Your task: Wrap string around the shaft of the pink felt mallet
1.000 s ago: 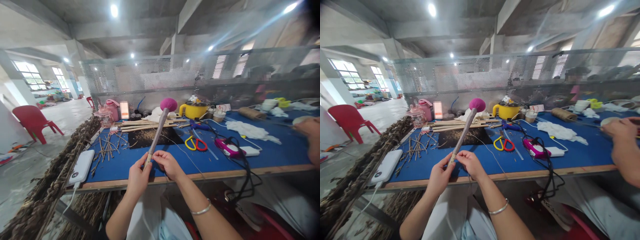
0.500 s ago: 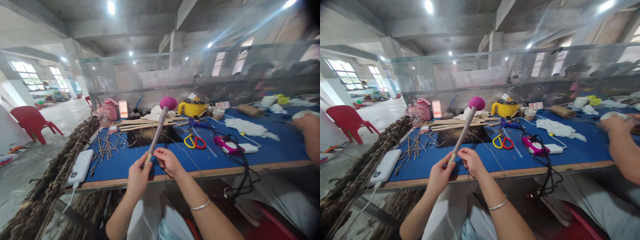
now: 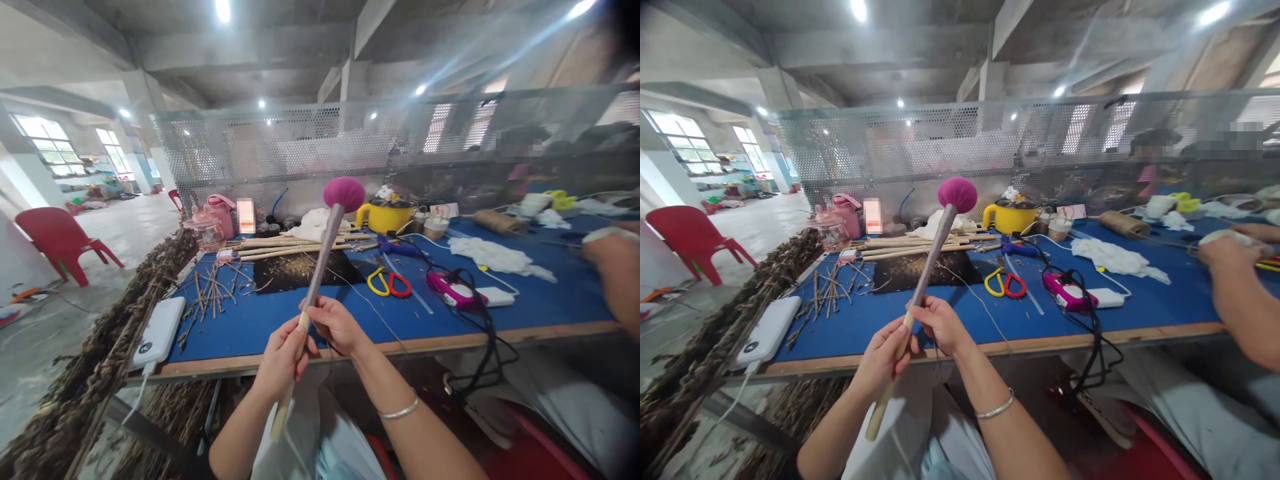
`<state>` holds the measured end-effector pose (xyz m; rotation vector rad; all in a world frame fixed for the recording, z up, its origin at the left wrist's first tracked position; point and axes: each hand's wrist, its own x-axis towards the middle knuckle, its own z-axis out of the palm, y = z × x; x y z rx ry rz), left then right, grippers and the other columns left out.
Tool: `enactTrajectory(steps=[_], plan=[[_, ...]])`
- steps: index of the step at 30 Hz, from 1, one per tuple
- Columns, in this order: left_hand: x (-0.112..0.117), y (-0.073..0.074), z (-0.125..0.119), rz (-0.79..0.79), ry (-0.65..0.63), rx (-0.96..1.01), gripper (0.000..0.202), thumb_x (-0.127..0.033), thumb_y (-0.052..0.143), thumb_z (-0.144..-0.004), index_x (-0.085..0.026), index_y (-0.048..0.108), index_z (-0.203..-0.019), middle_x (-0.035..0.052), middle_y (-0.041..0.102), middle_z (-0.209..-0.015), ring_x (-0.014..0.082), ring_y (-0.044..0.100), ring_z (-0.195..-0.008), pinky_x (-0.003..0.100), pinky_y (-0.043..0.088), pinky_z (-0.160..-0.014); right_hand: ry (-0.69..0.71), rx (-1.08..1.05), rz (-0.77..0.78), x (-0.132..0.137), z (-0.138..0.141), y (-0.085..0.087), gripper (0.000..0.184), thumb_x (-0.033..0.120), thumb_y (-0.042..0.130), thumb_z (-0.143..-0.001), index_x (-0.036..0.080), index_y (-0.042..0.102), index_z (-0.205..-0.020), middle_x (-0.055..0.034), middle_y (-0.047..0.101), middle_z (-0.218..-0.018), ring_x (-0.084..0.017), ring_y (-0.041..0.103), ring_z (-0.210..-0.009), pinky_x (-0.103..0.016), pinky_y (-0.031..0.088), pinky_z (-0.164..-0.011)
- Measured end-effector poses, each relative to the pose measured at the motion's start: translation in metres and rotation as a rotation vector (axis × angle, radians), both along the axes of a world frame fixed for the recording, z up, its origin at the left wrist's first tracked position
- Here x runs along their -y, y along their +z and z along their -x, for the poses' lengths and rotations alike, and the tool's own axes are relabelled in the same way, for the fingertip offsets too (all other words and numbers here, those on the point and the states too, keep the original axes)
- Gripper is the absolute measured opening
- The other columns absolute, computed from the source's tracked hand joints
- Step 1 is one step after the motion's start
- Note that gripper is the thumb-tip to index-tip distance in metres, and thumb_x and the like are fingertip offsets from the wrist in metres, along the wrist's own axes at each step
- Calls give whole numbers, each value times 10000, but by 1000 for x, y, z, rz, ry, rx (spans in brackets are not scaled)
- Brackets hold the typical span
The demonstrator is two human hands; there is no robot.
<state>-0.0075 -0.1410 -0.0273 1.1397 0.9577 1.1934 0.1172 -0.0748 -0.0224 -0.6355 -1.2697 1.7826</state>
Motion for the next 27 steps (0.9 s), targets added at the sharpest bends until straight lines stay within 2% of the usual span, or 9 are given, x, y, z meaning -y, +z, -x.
enactTrajectory(steps=[2, 6, 9, 14, 17, 19, 21, 24, 27], plan=[[1, 1, -4, 2, 67, -62, 474, -477, 466, -798, -134, 499, -1123, 9, 581, -693, 35, 388, -348, 157, 288, -301, -67, 13, 0, 1, 1, -1, 334, 372, 700, -640, 134, 521, -792, 104, 344, -423, -8, 169, -318, -180, 64, -323], [1, 3, -2, -107, 336, -236, 490, -373, 667, -664, -171, 517, -1085, 32, 621, -824, 78, 545, -542, 171, 443, -457, -118, 52, 0, -1, 6, -2, 332, 387, 698, -641, 144, 494, -742, 100, 364, -422, -9, 175, -314, -182, 75, -318], [-1, 6, 2, -65, 298, -239, 418, -353, 676, -657, -140, 570, -1001, 45, 635, -790, 90, 560, -544, 192, 462, -487, -80, 53, -3, -1, 6, -1, 342, 396, 692, -651, 134, 523, -794, 106, 346, -413, -11, 162, -312, -184, 68, -317], [-3, 11, 7, 89, 122, 38, 456, -372, 670, -675, -105, 523, -1015, 44, 639, -747, 59, 545, -463, 171, 441, -456, 5, -9, 4, 1, -1, -2, 388, 386, 671, -679, 125, 554, -942, 99, 357, -435, -16, 178, -327, -177, 76, -325], [-3, 14, 9, 153, 6, 157, 456, -376, 661, -688, -103, 516, -1024, 60, 640, -782, 58, 558, -479, 151, 432, -436, 0, 5, 5, 2, -2, -5, 346, 394, 663, -684, 137, 545, -883, 85, 393, -461, -17, 211, -335, -172, 96, -333], [-1, 15, 10, 196, -25, 133, 446, -385, 628, -717, -106, 515, -1045, 71, 635, -798, 74, 579, -512, 153, 435, -433, -25, 35, -6, 2, 1, -5, 325, 399, 666, -678, 138, 528, -813, 74, 420, -482, -15, 225, -339, -173, 101, -336], [0, 16, 11, 169, 41, -4, 464, -372, 610, -730, -125, 490, -1104, 82, 632, -849, 92, 592, -534, 161, 432, -415, -49, 68, -24, 2, 4, -4, 326, 399, 674, -669, 136, 517, -778, 74, 420, -482, -14, 222, -340, -178, 97, -335], [2, 13, 9, -18, 242, -255, 503, -302, 657, -682, -166, 487, -1136, 74, 629, -917, 100, 593, -567, 160, 424, -411, -87, 93, -54, 4, 9, 0, 336, 394, 690, -651, 131, 521, -773, 86, 387, -467, -12, 203, -341, -186, 88, -332], [0, 10, 7, -77, 265, -275, 410, -306, 644, -687, -153, 544, -1054, 48, 638, -841, 67, 536, -494, 147, 383, -380, -82, 89, -73, 5, 8, 2, 328, 392, 676, -669, 127, 530, -797, 83, 390, -484, -11, 207, -346, -190, 89, -333]])
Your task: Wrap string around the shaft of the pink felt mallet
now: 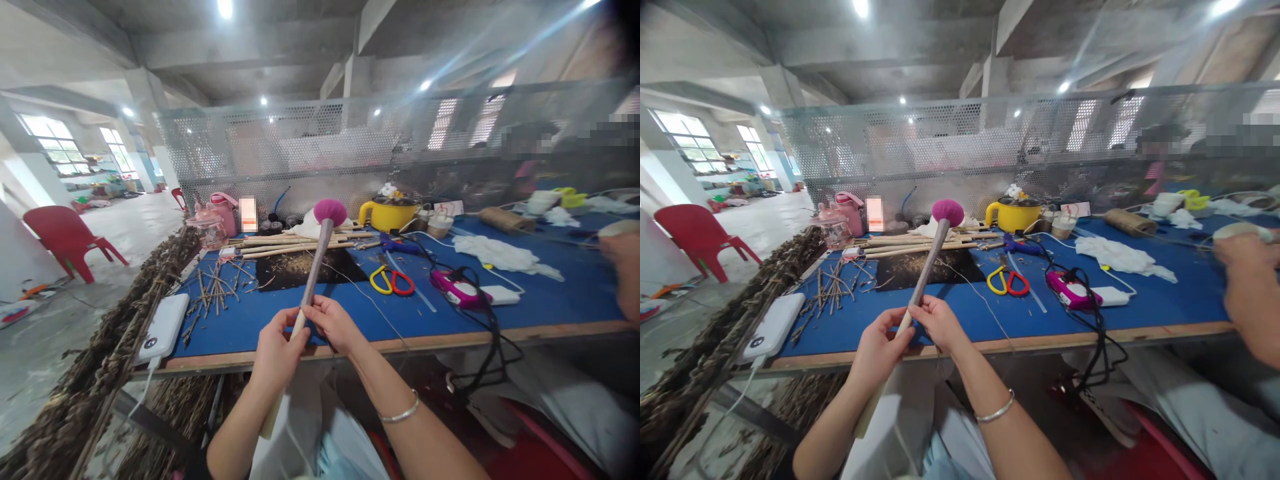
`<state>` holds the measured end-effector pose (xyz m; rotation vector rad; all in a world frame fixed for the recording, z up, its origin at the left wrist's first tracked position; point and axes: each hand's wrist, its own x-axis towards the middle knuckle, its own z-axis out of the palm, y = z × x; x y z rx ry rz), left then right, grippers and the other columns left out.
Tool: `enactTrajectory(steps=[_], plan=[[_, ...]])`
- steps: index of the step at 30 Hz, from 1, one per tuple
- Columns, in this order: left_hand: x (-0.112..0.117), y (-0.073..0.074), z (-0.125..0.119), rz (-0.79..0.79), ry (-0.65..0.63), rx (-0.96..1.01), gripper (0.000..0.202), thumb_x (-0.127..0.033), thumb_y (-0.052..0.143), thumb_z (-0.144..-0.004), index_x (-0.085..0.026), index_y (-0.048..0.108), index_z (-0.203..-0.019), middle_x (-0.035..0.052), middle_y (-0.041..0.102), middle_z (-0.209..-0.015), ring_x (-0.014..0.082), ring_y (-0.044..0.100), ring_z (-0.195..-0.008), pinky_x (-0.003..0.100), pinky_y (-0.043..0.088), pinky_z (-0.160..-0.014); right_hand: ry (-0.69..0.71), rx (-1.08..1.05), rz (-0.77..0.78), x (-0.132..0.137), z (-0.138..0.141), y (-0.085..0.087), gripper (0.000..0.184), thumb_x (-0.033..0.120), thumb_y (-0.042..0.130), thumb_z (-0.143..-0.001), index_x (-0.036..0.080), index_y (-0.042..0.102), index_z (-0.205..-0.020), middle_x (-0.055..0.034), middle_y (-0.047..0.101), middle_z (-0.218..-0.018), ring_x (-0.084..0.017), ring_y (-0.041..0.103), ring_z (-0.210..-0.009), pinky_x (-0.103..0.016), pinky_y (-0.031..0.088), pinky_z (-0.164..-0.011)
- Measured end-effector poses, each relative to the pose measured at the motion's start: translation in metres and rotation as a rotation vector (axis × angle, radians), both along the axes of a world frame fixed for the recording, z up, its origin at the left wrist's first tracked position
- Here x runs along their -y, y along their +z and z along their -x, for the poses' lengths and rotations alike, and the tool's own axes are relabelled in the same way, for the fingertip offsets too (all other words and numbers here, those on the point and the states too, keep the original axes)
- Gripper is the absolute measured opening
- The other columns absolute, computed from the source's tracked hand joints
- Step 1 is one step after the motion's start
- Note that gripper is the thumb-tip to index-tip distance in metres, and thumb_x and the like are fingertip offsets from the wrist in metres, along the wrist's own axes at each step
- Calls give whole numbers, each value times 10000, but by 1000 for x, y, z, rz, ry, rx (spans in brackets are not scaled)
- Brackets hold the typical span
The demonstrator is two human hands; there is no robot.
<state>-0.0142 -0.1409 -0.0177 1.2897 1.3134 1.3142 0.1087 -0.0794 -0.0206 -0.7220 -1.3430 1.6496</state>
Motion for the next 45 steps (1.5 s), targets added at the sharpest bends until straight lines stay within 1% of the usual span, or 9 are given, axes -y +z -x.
enactTrajectory(steps=[8, 20, 22, 27, 29, 32, 35, 41, 45], plan=[[-11, -4, 10, 99, -152, 342, 512, -409, 683, -639, -116, 515, -1024, 69, 652, -835, 31, 453, -392, 160, 326, -324, 42, 14, 18, -4, -6, -6, 288, 374, 604, -736, 137, 534, -884, 81, 408, -467, -18, 193, -323, -179, 95, -320], [-11, -1, 22, 177, -386, 277, 473, -458, 576, -736, -136, 535, -1079, 90, 655, -847, 59, 507, -417, 172, 360, -385, 40, -72, 80, -4, -6, -7, 277, 357, 650, -686, 144, 527, -813, 109, 308, -430, -14, 141, -323, -180, 59, -320], [-7, 1, 15, 165, -340, 116, 471, -476, 505, -777, -154, 544, -1119, 76, 647, -802, 90, 536, -465, 196, 389, -430, -1, -79, 84, -4, -6, -6, 282, 348, 668, -667, 149, 506, -784, 112, 313, -434, -12, 145, -320, -181, 66, -315], [3, -3, 1, -93, 130, -366, 452, -320, 526, -771, -169, 520, -1197, 115, 637, -976, 217, 601, -831, 302, 433, -727, -39, -4, 33, -1, 1, -1, 294, 337, 689, -653, 133, 525, -787, 99, 355, -439, -13, 208, -326, -185, 93, -325], [2, -6, 1, -155, 143, -408, 445, -269, 541, -752, -172, 529, -1186, 112, 622, -1040, 229, 573, -927, 318, 406, -809, -50, 0, 17, -1, 3, -1, 301, 346, 692, -653, 129, 529, -784, 92, 376, -444, -10, 221, -327, -185, 104, -328], [-5, -7, 5, -129, 29, -296, 395, -291, 529, -767, -171, 563, -1141, 66, 638, -860, 161, 575, -731, 268, 429, -698, -42, -15, 17, -2, 2, -2, 315, 363, 688, -661, 141, 514, -802, 96, 378, -442, -10, 203, -318, -185, 98, -322], [-13, -3, 8, 36, -154, -11, 467, -373, 563, -750, -179, 534, -1173, -26, 524, -633, 58, 403, -436, 186, 337, -440, -31, -47, 19, -2, 0, -3, 322, 376, 671, -681, 158, 492, -836, 109, 352, -440, -12, 167, -310, -185, 83, -311], [-20, 9, 6, 220, -281, 269, 534, -508, 571, -720, -206, 526, -1158, -68, 368, -605, 3, 248, -355, 136, 132, -321, -61, -108, 50, -5, -3, -7, 361, 392, 649, -685, 180, 459, -907, 125, 301, -444, -20, 147, -318, -177, 89, -322], [-22, 12, 3, 216, -263, 289, 506, -502, 589, -711, -199, 544, -1113, -67, 367, -609, -6, 244, -352, 126, 134, -317, -300, 27, -115, 2, -5, 0, 402, 305, 645, -671, 188, 489, -1023, 2, 572, -786, -90, 487, -566, -206, 354, -466]])
